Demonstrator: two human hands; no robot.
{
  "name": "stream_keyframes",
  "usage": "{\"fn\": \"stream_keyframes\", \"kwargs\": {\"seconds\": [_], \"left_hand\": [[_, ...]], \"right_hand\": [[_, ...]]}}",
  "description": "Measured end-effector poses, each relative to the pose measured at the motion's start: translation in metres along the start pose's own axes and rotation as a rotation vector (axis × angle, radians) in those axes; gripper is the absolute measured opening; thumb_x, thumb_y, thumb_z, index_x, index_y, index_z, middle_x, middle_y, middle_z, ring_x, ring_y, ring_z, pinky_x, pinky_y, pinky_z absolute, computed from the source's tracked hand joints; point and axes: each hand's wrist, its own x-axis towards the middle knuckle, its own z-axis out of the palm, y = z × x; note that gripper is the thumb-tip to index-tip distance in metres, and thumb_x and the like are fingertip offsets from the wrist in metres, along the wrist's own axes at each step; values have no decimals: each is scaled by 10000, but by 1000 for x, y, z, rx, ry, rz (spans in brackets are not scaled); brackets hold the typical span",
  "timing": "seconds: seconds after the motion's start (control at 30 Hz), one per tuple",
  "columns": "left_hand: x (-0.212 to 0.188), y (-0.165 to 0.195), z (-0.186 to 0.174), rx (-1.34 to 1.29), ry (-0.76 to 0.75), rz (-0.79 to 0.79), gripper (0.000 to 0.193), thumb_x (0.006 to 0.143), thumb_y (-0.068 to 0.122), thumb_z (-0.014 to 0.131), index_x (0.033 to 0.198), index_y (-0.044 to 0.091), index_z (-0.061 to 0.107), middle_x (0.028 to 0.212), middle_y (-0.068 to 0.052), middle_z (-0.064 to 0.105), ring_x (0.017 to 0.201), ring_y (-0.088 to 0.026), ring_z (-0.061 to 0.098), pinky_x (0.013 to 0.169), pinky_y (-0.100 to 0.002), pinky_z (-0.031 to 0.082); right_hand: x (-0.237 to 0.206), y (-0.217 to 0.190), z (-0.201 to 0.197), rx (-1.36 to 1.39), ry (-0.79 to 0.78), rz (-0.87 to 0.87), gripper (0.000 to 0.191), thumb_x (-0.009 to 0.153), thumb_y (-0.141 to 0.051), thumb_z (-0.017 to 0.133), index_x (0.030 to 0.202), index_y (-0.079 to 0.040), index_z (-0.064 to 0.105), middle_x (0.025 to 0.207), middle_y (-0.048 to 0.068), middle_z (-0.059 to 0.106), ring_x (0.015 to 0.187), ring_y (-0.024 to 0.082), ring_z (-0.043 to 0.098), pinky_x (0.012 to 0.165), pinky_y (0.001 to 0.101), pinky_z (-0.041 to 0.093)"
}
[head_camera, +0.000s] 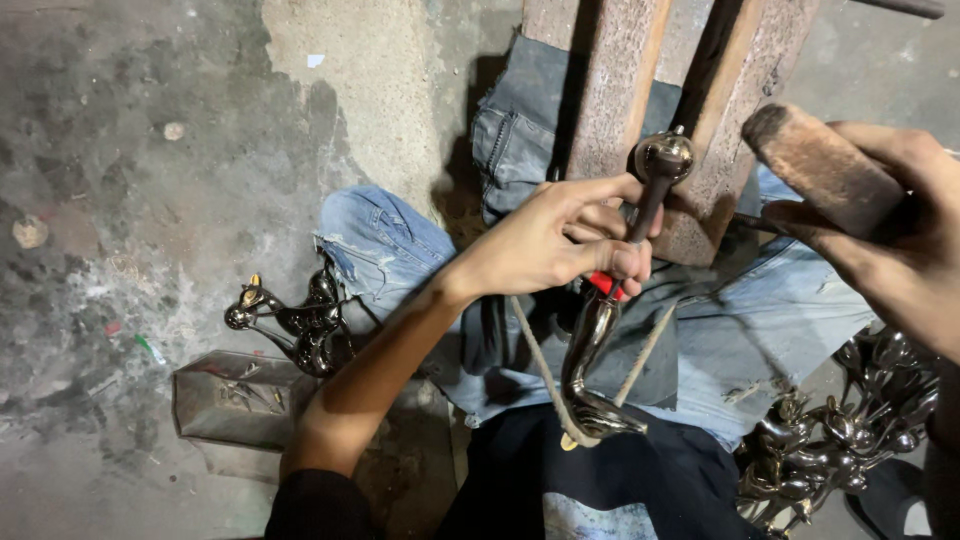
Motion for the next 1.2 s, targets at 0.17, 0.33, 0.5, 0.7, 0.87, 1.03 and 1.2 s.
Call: {"fn": "stream_keyframes", "kwargs": {"seconds": [0.17,0.33,0.5,0.7,0.87,1.03,1.2], "left_hand": [[-6,-7,5,-129,101,132,299,1008,154,725,1232,7,592,1014,-129,766,927,-220,788,910,-369,694],[3,-24,56,32,321,400,144,1097,150,669,1176,32,650,1033,-87,774,932,-164,801,881,-273,658],[8,-29,84,305,477,457,151,1098,162,658,1176,33,659,1115,-55,758,1012,-127,779,927,-229,674],[23,-33,88,378,585,484,219,1084,204,686,1253,71,646,1143,-41,762,1017,-125,786,920,-214,683],[25,-32,92,340,593,450,292,1094,236,673,1330,76,611,1143,-28,763,1009,-126,792,891,-205,688],[39,-32,97,444,582,298,335,986,248,694,1275,80,674,1069,-51,790,683,-91,754,576,-214,574],[44,-37,87,325,580,506,227,1109,309,630,1263,143,636,1133,-20,745,804,-46,765,617,-163,605]], "right_hand": [[6,-14,5,-80,-19,42,600,837,12,710,1384,64,469,1220,285,643,1118,361,683,933,437,550],[5,-9,8,-99,-34,42,624,821,-17,721,1396,62,492,1239,286,645,1106,359,688,932,437,546],[5,-15,9,-65,-24,77,580,840,-17,722,1377,57,517,1209,266,663,1086,342,701,933,423,552],[7,-35,16,-70,-19,75,612,783,26,768,1349,65,540,1161,242,685,1057,314,710,934,402,596],[5,-25,28,79,121,-19,521,855,17,771,1312,51,524,1183,183,657,1115,241,681,1005,358,577],[2,0,35,175,143,53,428,965,-27,809,1278,29,522,1155,131,680,1063,163,697,947,290,585],[2,3,26,-1,184,-94,614,886,-11,799,1389,58,453,1195,208,604,1058,258,669,939,345,584]]}}
